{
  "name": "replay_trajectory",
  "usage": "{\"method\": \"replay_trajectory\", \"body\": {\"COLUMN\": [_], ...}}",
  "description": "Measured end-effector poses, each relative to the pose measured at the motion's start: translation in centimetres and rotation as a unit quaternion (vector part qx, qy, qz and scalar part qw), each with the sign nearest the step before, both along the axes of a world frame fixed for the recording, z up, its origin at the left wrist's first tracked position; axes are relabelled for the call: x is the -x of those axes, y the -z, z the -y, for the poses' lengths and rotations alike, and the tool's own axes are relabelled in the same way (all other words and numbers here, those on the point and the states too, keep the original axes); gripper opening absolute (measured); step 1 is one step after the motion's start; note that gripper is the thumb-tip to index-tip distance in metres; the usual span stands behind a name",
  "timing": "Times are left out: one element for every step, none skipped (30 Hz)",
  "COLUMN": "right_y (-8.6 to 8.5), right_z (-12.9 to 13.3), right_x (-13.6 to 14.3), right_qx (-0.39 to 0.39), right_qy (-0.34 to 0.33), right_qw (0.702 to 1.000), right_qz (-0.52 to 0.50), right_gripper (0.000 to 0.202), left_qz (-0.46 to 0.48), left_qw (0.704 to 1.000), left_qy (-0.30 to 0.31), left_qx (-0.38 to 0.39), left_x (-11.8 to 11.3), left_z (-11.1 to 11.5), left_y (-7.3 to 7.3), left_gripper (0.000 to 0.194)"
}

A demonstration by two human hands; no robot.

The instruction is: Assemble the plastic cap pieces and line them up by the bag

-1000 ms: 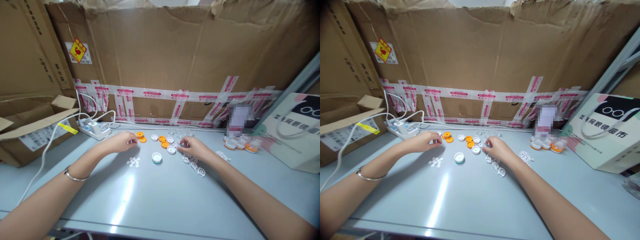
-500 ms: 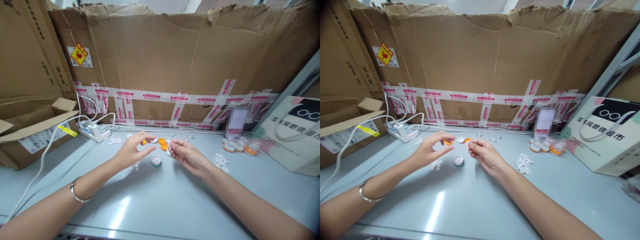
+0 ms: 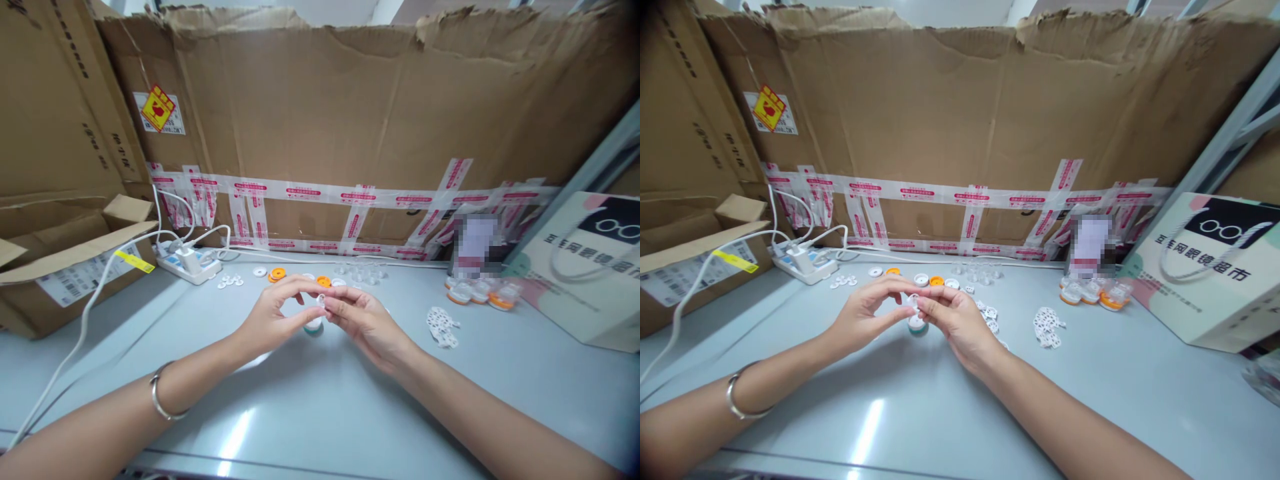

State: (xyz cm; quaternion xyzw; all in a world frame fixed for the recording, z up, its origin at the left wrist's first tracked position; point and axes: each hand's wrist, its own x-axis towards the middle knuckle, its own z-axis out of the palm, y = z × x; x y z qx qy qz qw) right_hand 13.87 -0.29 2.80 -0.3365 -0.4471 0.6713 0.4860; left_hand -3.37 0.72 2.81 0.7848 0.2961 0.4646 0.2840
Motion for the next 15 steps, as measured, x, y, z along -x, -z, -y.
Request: {"method": "replay_trajectory", "body": {"right_y": [0.0, 0.1, 0.3, 0.5, 0.7, 0.8, 0.9, 0.9, 0.7, 0.4, 0.0, -0.4, -0.9, -1.3, -1.7], "right_z": [0.1, 0.2, 0.3, 0.4, 0.4, 0.4, 0.4, 0.2, -0.2, -0.7, -1.5, -2.4, -3.3, -4.3, -5.2], "right_x": [0.1, 0.2, 0.4, 0.5, 0.7, 0.9, 1.0, 0.9, 0.6, -0.1, -1.2, -2.7, -4.6, -6.9, -9.4], "right_qx": [-0.007, -0.009, -0.008, -0.005, -0.001, 0.0, -0.005, -0.018, -0.04, -0.073, -0.115, -0.158, -0.207, -0.235, -0.226], "right_qy": [0.012, 0.021, 0.027, 0.03, 0.032, 0.032, 0.031, 0.024, 0.012, -0.001, -0.013, -0.015, 0.009, 0.051, 0.09], "right_qw": [1.0, 1.0, 1.0, 0.999, 0.999, 0.999, 0.999, 1.0, 0.999, 0.994, 0.981, 0.954, 0.906, 0.843, 0.777], "right_qz": [-0.002, -0.007, -0.014, -0.021, -0.027, -0.029, -0.023, -0.007, 0.026, 0.081, 0.156, 0.255, 0.37, 0.482, 0.58], "right_gripper": [0.019, 0.021, 0.022, 0.024, 0.025, 0.026, 0.026, 0.026, 0.026, 0.025, 0.025, 0.025, 0.022, 0.019, 0.015], "left_qz": [0.009, 0.022, 0.038, 0.057, 0.078, 0.099, 0.117, 0.132, 0.144, 0.153, 0.159, 0.164, 0.168, 0.171, 0.173], "left_qw": [1.0, 0.999, 0.998, 0.995, 0.991, 0.986, 0.98, 0.975, 0.97, 0.968, 0.966, 0.965, 0.964, 0.964, 0.964], "left_qy": [0.004, 0.01, 0.018, 0.03, 0.043, 0.057, 0.068, 0.074, 0.072, 0.062, 0.049, 0.034, 0.02, 0.008, -0.002], "left_qx": [0.018, 0.036, 0.056, 0.078, 0.101, 0.125, 0.146, 0.165, 0.18, 0.19, 0.197, 0.202, 0.204, 0.204, 0.201], "left_x": [0.0, -0.1, -0.2, -0.3, -0.4, -0.5, -0.6, -0.6, -0.7, -0.6, -0.5, -0.4, -0.2, -0.1, 0.1], "left_z": [-0.1, -0.3, -0.4, -0.5, -0.6, -0.7, -0.7, -0.6, -0.6, -0.5, -0.5, -0.5, -0.5, -0.6, -0.6], "left_y": [0.1, 0.3, 0.5, 0.7, 0.8, 0.9, 1.0, 1.0, 0.9, 0.7, 0.5, 0.3, 0.1, -0.1, -0.2], "left_gripper": [0.021, 0.021, 0.02, 0.019, 0.018, 0.016, 0.015, 0.014, 0.014, 0.015, 0.016, 0.018, 0.019, 0.02, 0.021]}}
